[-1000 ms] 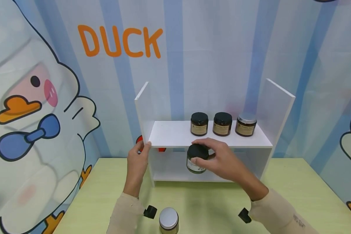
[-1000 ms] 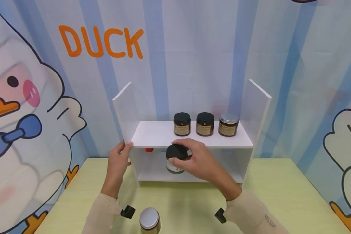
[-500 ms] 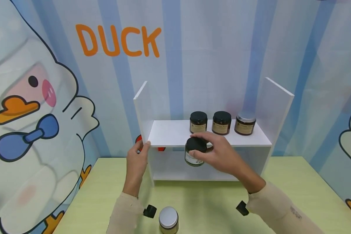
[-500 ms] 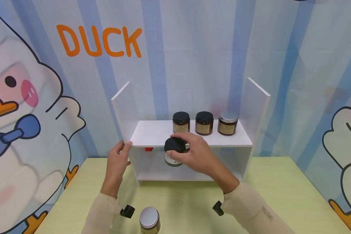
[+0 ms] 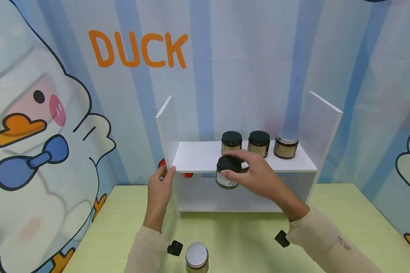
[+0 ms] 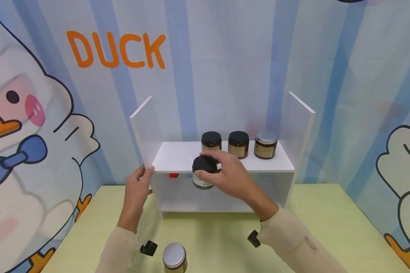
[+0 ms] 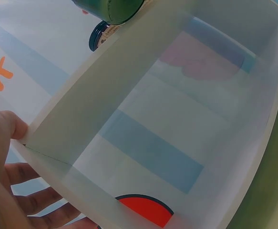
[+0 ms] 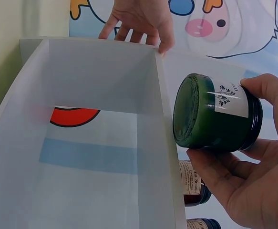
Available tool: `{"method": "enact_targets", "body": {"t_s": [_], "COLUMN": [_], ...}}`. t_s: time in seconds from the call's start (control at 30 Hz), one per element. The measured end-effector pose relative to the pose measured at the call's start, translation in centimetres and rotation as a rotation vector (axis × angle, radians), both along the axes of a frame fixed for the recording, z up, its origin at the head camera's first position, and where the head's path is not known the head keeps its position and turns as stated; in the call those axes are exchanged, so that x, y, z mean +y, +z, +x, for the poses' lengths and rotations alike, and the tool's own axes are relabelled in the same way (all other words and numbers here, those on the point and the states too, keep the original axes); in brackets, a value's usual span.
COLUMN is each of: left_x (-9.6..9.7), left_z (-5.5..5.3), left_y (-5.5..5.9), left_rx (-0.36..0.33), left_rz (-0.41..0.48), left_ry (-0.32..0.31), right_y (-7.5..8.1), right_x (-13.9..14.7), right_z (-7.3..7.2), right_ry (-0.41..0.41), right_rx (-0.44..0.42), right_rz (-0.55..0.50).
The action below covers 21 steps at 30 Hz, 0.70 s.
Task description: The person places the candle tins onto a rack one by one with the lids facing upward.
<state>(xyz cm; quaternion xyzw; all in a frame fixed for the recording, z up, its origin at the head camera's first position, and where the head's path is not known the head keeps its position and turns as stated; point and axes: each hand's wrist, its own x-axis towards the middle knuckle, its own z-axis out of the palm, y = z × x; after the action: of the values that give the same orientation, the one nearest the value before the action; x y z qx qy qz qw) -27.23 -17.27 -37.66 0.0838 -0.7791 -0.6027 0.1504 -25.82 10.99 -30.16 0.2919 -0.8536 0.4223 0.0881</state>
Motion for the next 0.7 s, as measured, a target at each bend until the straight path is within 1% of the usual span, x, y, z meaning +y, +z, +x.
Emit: {"method": "enact_targets", "body": {"t_s": [0.23,0.47,0.7], "left_x": [0.0,0.1,0.0], "left_z": [0.3,0.3,0.1], "left_y": [-0.1,0.0,-0.1], "left_rx": [-0.008,0.007,0.036], "left_rz": [0.010,-0.010,-0.021], "left_ry": [-0.002,0.001,-0.007], "right_y": [0.4,0.7,1.0], "right_x": [0.0,-0.1,-0.1], "right_z": [-0.2,-0.9,-1.3], "right_ry": [-0.028,-0.035,-0.053], "right_rx": [-0.009,-0.003,0.010], "right_rz": [0.026,0.040,0.079]}}
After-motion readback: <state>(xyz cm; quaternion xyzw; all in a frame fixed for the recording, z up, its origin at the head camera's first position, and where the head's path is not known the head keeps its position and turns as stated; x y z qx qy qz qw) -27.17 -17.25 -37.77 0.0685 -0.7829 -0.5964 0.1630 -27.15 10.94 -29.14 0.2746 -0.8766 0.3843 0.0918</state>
